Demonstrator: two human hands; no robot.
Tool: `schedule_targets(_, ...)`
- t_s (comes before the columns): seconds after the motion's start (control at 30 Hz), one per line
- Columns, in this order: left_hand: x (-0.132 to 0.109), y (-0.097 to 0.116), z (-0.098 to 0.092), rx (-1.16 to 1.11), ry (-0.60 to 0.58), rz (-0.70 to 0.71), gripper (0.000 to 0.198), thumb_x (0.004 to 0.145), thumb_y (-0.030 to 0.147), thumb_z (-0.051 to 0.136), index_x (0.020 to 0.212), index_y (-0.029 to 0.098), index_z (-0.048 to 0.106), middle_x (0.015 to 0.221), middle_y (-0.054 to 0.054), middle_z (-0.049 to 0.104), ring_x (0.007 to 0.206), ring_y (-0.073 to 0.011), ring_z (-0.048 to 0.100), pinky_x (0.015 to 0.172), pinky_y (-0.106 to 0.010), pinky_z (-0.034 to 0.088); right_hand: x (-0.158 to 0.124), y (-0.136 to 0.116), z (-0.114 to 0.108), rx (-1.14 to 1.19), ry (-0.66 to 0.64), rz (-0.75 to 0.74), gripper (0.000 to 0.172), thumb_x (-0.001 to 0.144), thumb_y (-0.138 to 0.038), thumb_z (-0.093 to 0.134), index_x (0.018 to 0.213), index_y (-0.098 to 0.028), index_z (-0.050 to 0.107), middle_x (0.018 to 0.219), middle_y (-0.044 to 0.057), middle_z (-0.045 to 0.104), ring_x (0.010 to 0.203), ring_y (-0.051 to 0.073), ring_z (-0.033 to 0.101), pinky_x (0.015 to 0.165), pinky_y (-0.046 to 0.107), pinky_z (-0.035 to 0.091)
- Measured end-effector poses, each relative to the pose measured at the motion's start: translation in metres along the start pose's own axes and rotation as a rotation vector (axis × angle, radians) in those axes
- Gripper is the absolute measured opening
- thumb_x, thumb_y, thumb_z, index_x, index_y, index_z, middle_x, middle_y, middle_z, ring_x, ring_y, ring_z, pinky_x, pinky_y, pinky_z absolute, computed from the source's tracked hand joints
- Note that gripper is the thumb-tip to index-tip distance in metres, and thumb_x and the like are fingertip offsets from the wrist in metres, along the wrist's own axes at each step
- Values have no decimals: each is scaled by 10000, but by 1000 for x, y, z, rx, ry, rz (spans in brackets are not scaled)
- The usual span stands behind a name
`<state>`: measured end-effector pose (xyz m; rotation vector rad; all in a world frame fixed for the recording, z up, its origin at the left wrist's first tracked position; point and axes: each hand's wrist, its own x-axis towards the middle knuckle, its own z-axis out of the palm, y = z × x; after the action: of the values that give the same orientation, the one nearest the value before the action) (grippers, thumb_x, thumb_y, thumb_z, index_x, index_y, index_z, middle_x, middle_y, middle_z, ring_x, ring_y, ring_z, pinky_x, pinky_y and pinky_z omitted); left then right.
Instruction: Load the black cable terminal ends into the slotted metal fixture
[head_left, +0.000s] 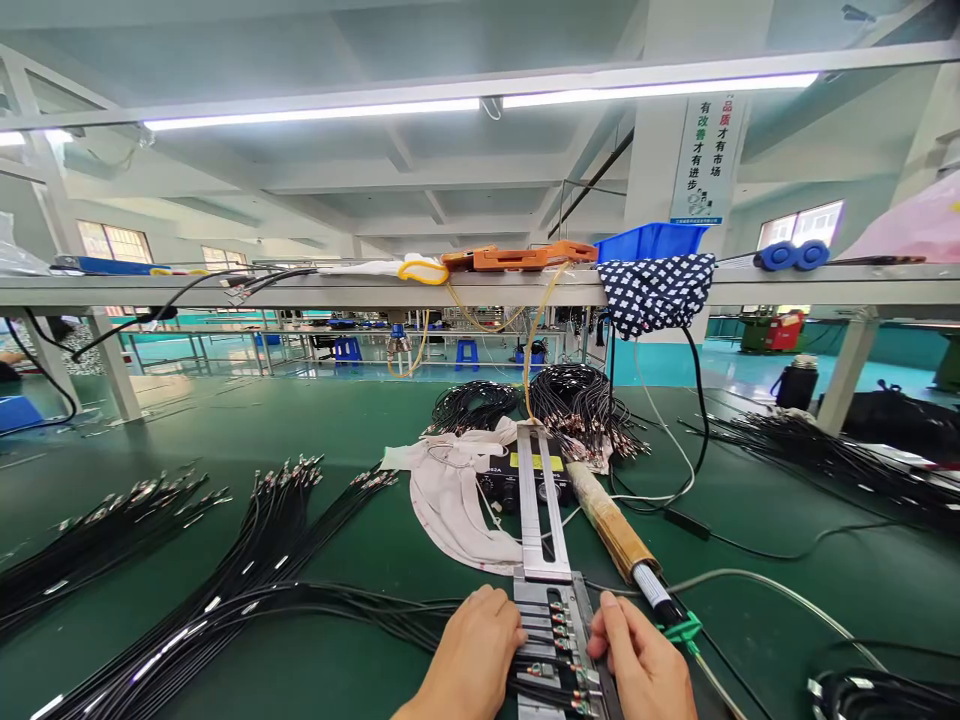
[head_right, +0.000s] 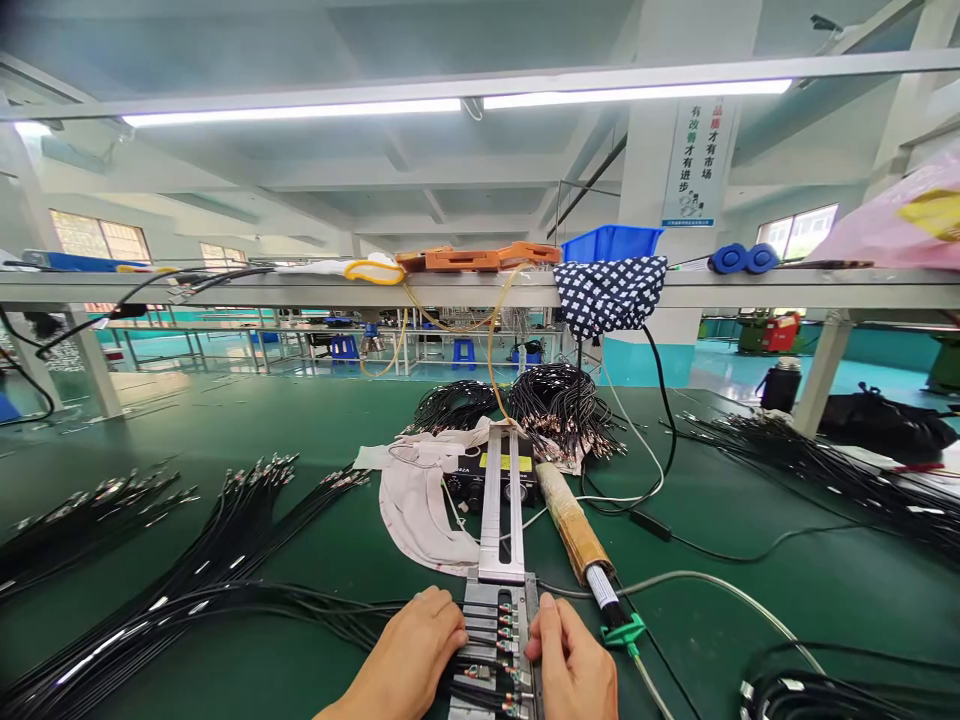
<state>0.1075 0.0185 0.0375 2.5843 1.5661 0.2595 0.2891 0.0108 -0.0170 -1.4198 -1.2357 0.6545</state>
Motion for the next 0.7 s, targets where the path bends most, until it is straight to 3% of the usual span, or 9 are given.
schedule_targets(0.23, 4, 3, 3, 20, -18, 15, 215, 949, 65, 430, 869, 140, 615, 978, -85, 656, 909, -243, 577, 837, -372, 456, -2, -2, 1, -21, 18, -18, 621, 878, -761, 333, 622, -241, 554, 577, -8, 598, 570, 197, 524, 596, 276, 367)
schedule_targets(0.5, 3, -3, 5, -94, 17, 47, 163, 938, 79, 485, 870, 162, 607, 944, -45, 676, 882, -207, 598, 814, -301, 457, -8, -10, -1, -124, 22, -108, 595, 897, -746, 306, 653, -263, 554, 646, -2, 638, 599, 217, 576, 610, 283, 381)
schedule_targets(0.7, 1, -5, 5, -129, 28, 81, 165, 899, 52, 532, 904, 193, 618, 921, -7, 679, 862, -191, 613, 775, -267, 459, -6, -4, -3, -138, -166, -198, 458, 942, -657, 333, 869, -274, 575, 865, 42, 740, 822, 255, 687, 703, 283, 481)
